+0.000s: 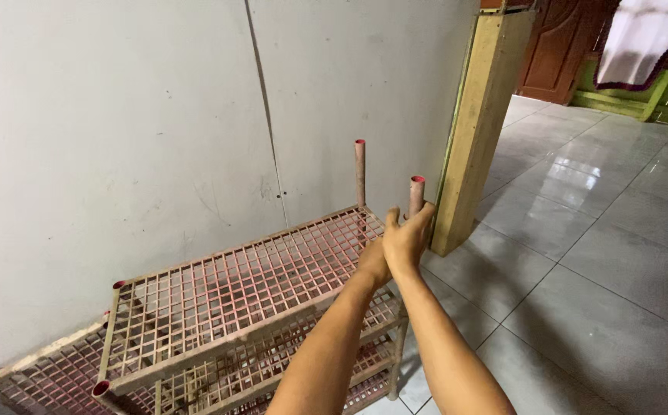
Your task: The person assembles a multi-tier plastic storage rack by inserting vertical poles into the grid shelves and attaching curved handles to the top. The person repeatedly adjusts the components and repositions the rack during the process.
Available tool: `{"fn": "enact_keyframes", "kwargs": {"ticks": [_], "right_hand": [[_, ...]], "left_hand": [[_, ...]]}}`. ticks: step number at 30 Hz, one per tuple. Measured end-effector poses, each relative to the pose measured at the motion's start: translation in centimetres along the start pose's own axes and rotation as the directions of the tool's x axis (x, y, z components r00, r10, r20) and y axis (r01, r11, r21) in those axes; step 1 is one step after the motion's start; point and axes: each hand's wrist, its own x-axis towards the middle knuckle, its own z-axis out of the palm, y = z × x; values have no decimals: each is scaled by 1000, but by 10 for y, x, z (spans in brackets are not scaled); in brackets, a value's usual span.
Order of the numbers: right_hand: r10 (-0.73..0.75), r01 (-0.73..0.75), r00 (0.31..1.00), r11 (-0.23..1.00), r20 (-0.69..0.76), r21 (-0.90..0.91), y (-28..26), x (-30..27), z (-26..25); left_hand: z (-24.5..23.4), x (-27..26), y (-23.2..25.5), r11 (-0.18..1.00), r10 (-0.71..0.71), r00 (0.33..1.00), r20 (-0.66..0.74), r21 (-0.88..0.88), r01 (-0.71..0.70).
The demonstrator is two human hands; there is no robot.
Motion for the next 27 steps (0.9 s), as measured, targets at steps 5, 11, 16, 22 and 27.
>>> {"fn": "enact_keyframes", "kwargs": {"ticks": [5,11,16,22,27], "right_hand": [[11,-11,1000,999,-5,36,4,19,-5],[206,-265,944,939,259,218,8,45,-18],[127,-440,789,800,601,408,12,60,-29],[-79,-668,496,602,865,437,25,79,-46],[-139,-681,447,587,884,437,26,85,-49]], "left_hand": [[-9,-7,13,999,-39,999,5,-9,39],[-24,-26,33,979,-14,999,-35,-203,7],[-30,-32,42,972,-24,1000,-9,-236,21],[-31,-34,44,973,-27,999,-31,-228,19],[-32,-35,42,971,12,998,-62,-238,-26]]}}
